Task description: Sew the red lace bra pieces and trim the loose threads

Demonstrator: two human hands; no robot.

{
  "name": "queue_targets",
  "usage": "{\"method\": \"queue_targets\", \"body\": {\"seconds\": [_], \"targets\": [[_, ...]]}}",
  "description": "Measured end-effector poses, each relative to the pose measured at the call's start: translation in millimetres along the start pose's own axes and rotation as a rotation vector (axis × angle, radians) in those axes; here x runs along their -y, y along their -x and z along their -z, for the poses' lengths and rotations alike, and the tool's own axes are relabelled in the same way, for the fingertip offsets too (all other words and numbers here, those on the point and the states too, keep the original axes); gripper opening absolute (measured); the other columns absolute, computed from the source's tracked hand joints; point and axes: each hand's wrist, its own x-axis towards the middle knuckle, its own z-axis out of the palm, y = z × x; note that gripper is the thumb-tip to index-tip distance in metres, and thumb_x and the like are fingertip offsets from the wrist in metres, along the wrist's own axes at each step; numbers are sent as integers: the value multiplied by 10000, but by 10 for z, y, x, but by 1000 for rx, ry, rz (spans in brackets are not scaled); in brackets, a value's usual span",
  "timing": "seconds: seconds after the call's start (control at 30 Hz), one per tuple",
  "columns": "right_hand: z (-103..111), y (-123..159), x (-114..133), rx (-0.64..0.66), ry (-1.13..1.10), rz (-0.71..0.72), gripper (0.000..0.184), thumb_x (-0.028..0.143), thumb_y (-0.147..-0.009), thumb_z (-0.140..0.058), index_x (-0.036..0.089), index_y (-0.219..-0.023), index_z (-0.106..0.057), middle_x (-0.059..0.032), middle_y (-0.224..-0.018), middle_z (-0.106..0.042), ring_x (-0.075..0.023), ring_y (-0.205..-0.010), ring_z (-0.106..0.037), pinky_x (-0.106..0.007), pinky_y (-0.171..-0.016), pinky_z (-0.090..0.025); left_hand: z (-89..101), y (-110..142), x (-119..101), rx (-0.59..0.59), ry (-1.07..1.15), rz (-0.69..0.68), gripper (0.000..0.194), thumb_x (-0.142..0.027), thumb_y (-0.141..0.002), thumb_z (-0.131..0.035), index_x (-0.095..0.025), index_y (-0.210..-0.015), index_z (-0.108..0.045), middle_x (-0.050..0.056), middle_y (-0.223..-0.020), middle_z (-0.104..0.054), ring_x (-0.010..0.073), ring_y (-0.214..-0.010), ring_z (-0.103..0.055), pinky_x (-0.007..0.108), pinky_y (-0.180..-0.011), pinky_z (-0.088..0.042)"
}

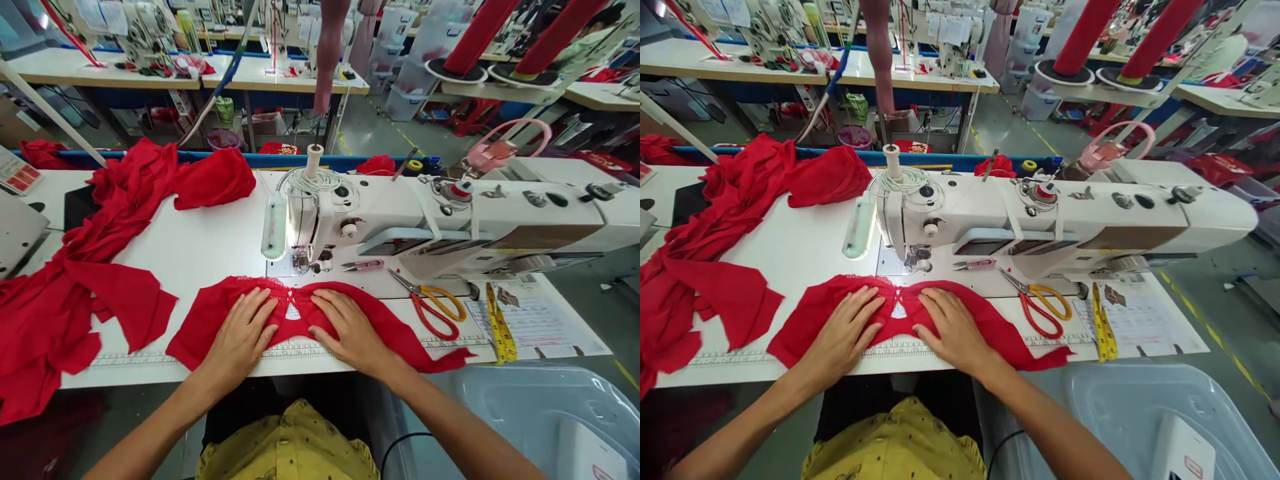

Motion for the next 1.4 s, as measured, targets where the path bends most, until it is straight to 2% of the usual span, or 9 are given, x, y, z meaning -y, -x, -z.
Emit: {"method": "queue_targets", "body": {"seconds": [0.13, 0.3, 0.53, 0.7, 0.83, 0.93, 1.03, 1.2, 1.4], "targets": [[161, -77, -47, 2, -37, 27, 408, 310, -966, -553, 177, -1352, -545, -143, -1357, -593, -288, -1257, -555, -499, -1052, -500, 66, -18, -31, -14, 23, 43, 439, -318, -1018, -416, -153, -1424, -452, 153, -1470, -505, 311, -1398, -437, 545, -1119, -437], [105, -264, 168, -40, -154, 108, 307, 160, -1008, -409, 212, -1222, -624, -93, -1232, -665, -211, -1178, -606, -406, -1032, -526, 133, -163, -161, -98, 152, -32, 297, -223, -1012, -430, -149, -1269, -559, 127, -1318, -628, 217, -1274, -571, 375, -1078, -507], [-30, -386, 33, -8, -102, 128, 248, 320, -973, -558, 174, -1159, -632, -127, -1292, -650, -263, -1224, -589, -465, -1061, -494, -29, -171, 7, 14, 118, -45, 326, -323, -1013, -435, -179, -1283, -548, 133, -1399, -586, 282, -1384, -468, 595, -1170, -330], [10, -375, -22, 19, -111, 141, 322, 364, -958, -579, 186, -1225, -605, -140, -1320, -632, -266, -1248, -579, -480, -1075, -478, -24, -138, 26, 63, 96, 54, 534, -402, -1005, -444, -220, -1498, -344, 120, -1469, -526, 269, -1430, -403, 562, -1210, -249], [67, -443, -141, 61, -116, 214, 363, 399, -947, -598, 185, -1240, -598, -136, -1317, -636, -263, -1260, -575, -466, -1069, -490, -64, -137, -35, 61, 24, 71, 596, -442, -996, -450, -220, -1528, -299, 126, -1501, -491, 291, -1450, -365, 580, -1210, -222], [134, -463, -148, 87, -118, 231, 356, 391, -933, -622, 174, -1215, -606, -144, -1332, -624, -271, -1267, -569, -465, -1070, -493, -65, -125, -83, 54, 10, 102, 599, -445, -997, -448, -206, -1525, -296, 133, -1514, -473, 302, -1458, -350, 594, -1199, -243], [172, -415, 11, 57, -113, 125, 264, 304, -966, -559, 177, -1190, -616, -151, -1311, -625, -272, -1246, -578, -464, -1051, -508, 12, -142, -121, 46, 77, 111, 604, -459, -994, -455, -215, -1523, -294, 131, -1507, -482, 304, -1457, -353, 590, -1183, -290], [69, -342, 216, -58, -210, -10, 251, 200, -995, -445, 212, -1165, -628, -101, -1185, -679, -218, -1134, -634, -391, -986, -545, 69, -270, -146, -29, 238, 149, 426, -391, -1019, -412, -204, -1398, -469, 125, -1369, -603, 257, -1303, -554, 446, -1079, -484], [-35, -348, 32, -16, -6, -6, 467, 395, -933, -601, 173, -1340, -548, -153, -1376, -592, -308, -1310, -516, -529, -1117, -408, -85, -304, -7, 12, 31, 38, 513, -420, -1009, -427, -187, -1466, -416, 140, -1468, -522, 303, -1401, -436, 599, -1193, -264]]}}
